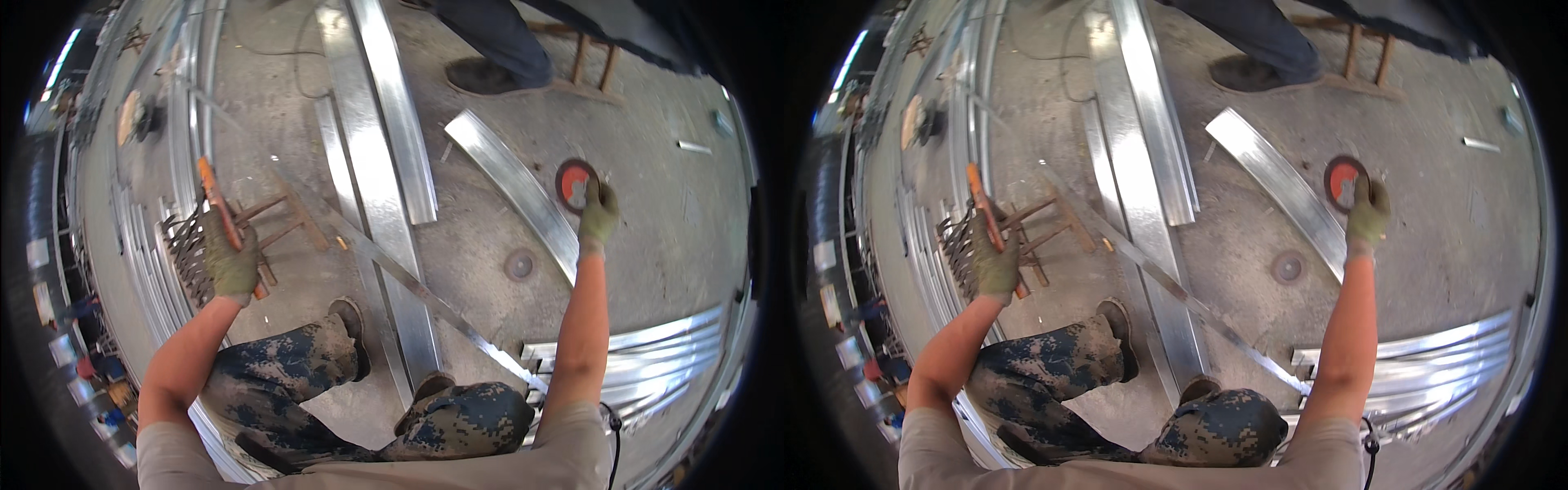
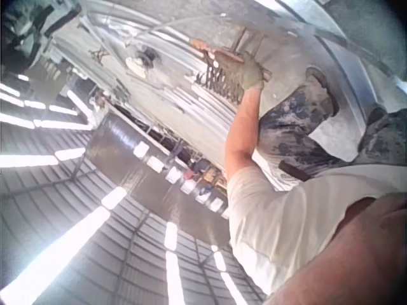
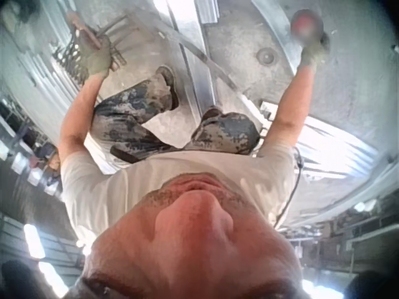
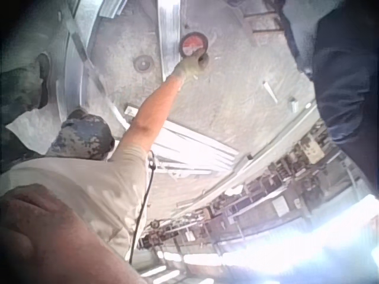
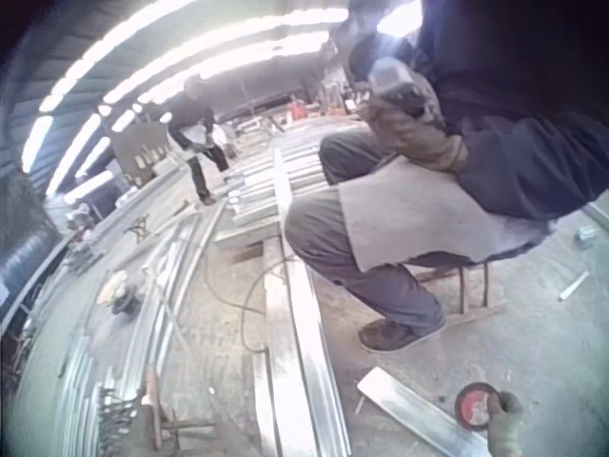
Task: The person uses pliers to bend and break a long metal strip, then uses an angle grinder to cut and smooth the edges of the metal pieces. The person handles the metal strips and tools throughout the process.
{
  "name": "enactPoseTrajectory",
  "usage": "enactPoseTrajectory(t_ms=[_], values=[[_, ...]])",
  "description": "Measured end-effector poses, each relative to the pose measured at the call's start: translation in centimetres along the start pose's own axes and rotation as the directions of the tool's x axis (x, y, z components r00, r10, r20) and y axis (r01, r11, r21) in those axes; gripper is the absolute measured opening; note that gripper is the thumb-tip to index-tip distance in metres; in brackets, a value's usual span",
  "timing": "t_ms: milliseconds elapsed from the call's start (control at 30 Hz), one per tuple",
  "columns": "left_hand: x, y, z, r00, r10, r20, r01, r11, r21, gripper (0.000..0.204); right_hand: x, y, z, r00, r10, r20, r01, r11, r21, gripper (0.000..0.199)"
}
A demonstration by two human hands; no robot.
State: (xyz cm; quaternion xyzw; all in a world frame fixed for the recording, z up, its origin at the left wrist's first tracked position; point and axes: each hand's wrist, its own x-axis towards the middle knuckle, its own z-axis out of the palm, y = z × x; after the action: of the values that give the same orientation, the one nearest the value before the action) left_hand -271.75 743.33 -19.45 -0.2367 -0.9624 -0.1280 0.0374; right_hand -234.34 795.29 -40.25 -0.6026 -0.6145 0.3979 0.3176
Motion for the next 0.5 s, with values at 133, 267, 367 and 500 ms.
enactPoseTrajectory(t_ms=[133, 267, 367, 500], values=[[1.0, -0.7, -0.1, 0.999, 0.03, 0.03, -0.034, 0.989, 0.141, 0.084, -0.6, 2.8, -2.1, 0.988, 0.14, -0.056, -0.133, 0.983, 0.125, 0.042], [1.0, -2.4, -2.1, 0.997, -0.019, 0.071, 0.013, 0.996, 0.09, 0.09, -2.5, -5.3, -2.9, 0.983, 0.174, 0.054, -0.179, 0.866, 0.466, 0.038], [0.0, -3.1, -5.6, 0.979, -0.032, 0.202, 0.029, 0.999, 0.016, 0.099, -4.1, -6.7, -2.5, 0.927, 0.302, 0.223, -0.371, 0.832, 0.413, 0.049], [-2.5, -4.6, -9.8, 0.946, -0.046, 0.32, 0.035, 0.999, 0.04, 0.104, -9.2, -12.0, -0.4, 0.856, 0.342, 0.387, -0.509, 0.685, 0.521, 0.032]])
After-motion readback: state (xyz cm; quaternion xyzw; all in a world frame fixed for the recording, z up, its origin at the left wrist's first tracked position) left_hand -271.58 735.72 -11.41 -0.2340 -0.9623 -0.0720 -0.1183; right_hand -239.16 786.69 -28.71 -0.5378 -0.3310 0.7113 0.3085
